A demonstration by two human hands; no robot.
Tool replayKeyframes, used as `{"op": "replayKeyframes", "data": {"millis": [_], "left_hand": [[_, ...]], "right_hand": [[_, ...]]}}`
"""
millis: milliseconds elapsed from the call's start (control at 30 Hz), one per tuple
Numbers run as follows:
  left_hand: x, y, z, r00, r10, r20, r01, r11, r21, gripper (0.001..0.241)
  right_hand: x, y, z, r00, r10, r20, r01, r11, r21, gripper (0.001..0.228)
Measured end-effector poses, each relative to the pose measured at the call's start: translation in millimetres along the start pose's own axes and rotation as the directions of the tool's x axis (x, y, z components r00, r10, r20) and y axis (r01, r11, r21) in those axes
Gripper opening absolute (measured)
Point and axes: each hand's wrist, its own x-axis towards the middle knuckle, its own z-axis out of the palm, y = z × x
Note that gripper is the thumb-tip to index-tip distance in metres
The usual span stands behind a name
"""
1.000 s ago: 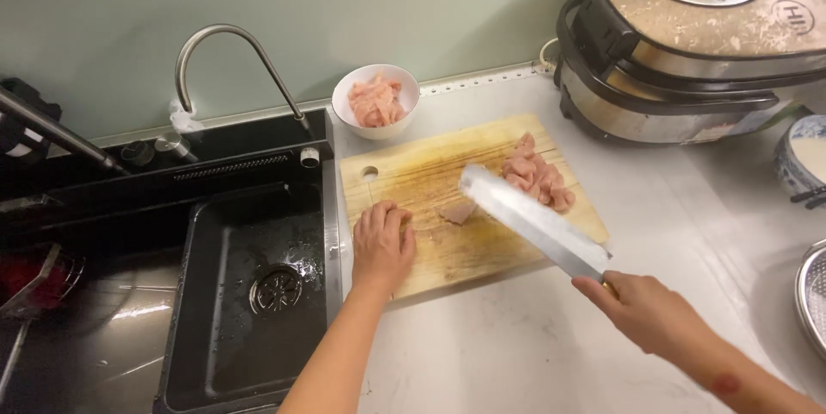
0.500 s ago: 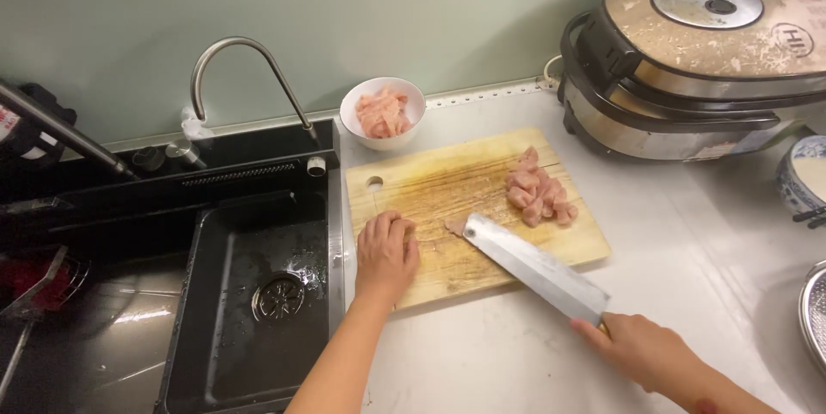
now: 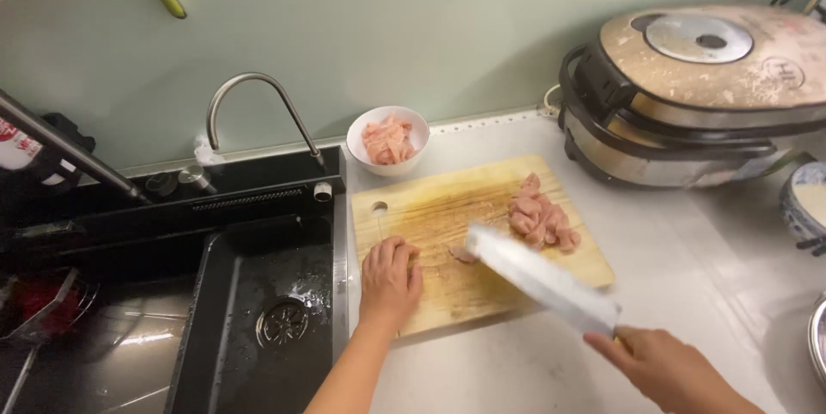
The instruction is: Slicing raw meat on a wooden cutting board with a knife.
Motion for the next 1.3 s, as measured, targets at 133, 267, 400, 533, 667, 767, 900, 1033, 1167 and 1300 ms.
{"op": "replayKeyframes", "data": {"millis": [133, 267, 400, 533, 667, 767, 900, 1033, 1167, 1300], "left_hand": [[-0.6, 2.4, -2.4, 1.000, 0.000, 0.009, 0.000, 1.000, -0.005, 0.022], [-0.5, 5.5, -2.7, 1.000, 0.003, 0.005, -0.003, 1.000, -0.014, 0.023], [-2.1, -0.4, 0.7, 1.000, 0.009, 0.013, -0.009, 1.000, 0.003, 0.023], [-3.0, -0.4, 0.1, 1.000, 0.009, 0.024, -0.009, 1.000, 0.022, 0.023], [-1.1, -0.5, -1.5, 1.000, 0.007, 0.017, -0.007, 1.000, 0.006, 0.022], [-4.7, 0.2, 2.8, 1.000, 0.015, 0.016, -0.015, 1.000, 0.005, 0.021], [-3.7, -2.1, 1.4, 1.000, 0.022, 0.013, -0.022, 1.000, 0.014, 0.022], [-2.7, -3.4, 0.4, 1.000, 0.017, 0.015, -0.018, 1.000, 0.016, 0.022], [-2.7, 0.3, 2.1, 0.999, 0.035, 0.002, -0.035, 0.999, 0.006, 0.023], [-0.5, 2.6, 2.8, 0.999, 0.032, 0.035, -0.032, 0.999, 0.011, 0.022]], "right_hand": [[34.3, 32.0, 26.0, 0.995, -0.005, -0.098, 0.010, 0.998, 0.056, 0.073], [15.7, 22.7, 11.2, 1.000, 0.002, 0.024, 0.000, 0.998, -0.065, 0.067], [-6.5, 5.4, -5.6, 0.996, 0.088, -0.011, -0.086, 0.988, 0.130, 0.069], [19.4, 17.2, 23.2, 0.977, -0.090, -0.194, 0.110, 0.989, 0.099, 0.069], [-3.7, -6.8, -1.2, 0.996, 0.033, 0.079, -0.030, 0.999, -0.039, 0.065], [-10.8, -10.8, -1.3, 1.000, 0.019, -0.013, -0.018, 0.995, 0.103, 0.063], [12.1, -6.2, 15.1, 0.993, -0.110, -0.051, 0.100, 0.982, -0.158, 0.069], [-12.1, -23.5, -11.3, 0.997, 0.002, 0.081, -0.002, 1.000, 0.003, 0.063], [-2.0, -2.7, 1.4, 0.999, 0.019, -0.039, -0.012, 0.986, 0.167, 0.065], [6.2, 8.7, -0.9, 0.992, 0.017, 0.122, -0.025, 0.997, 0.068, 0.062]]}}
